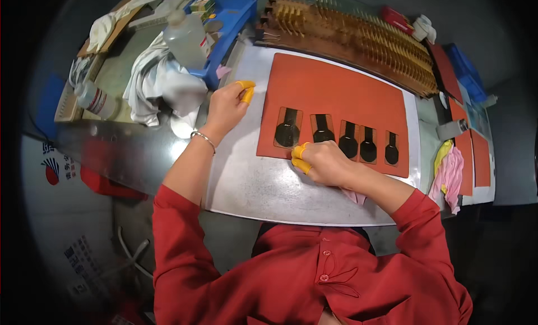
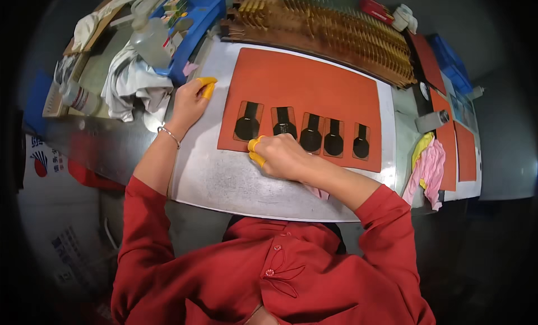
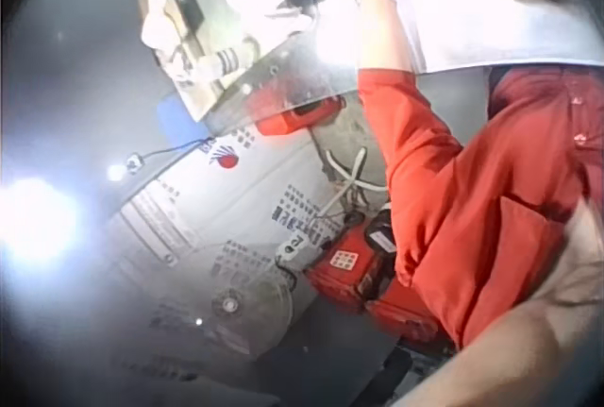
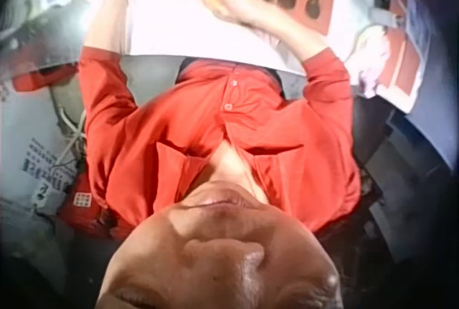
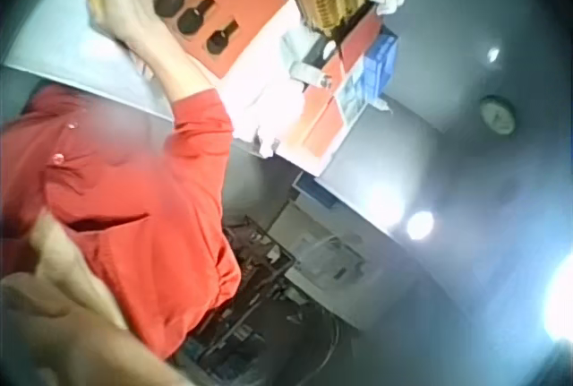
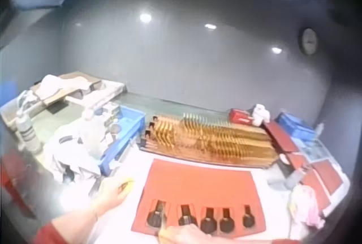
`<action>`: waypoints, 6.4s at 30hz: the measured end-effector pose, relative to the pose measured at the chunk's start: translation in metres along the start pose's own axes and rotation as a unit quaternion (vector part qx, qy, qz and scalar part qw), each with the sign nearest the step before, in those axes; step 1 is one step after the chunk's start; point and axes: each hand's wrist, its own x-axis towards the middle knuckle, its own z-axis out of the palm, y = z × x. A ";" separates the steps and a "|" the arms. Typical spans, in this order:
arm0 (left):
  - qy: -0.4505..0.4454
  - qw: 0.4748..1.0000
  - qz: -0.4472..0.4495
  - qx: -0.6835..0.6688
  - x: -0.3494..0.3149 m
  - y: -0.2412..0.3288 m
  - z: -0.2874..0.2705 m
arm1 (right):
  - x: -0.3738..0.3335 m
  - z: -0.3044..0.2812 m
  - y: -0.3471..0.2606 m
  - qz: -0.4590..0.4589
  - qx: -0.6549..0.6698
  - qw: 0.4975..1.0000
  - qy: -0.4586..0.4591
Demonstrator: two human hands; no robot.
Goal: The person wipes the surface of several dark, bottle-shaped decorative items arranged on a red mat using a yellow cloth. The person cleans each item individually, moving from one to the next, and occasionally wipes the surrounding mat area.
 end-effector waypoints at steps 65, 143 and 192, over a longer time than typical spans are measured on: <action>-0.084 0.992 -0.018 0.096 -0.051 0.171 0.033 | -0.329 -0.272 0.278 0.379 -0.353 0.846 0.123; -0.015 0.990 -0.087 -0.114 -0.011 0.014 0.002 | 0.005 -0.010 0.043 0.221 -0.088 0.962 0.130; 0.014 0.992 -0.067 -0.108 -0.016 0.015 0.001 | -0.012 -0.009 0.041 0.160 -0.108 0.978 0.080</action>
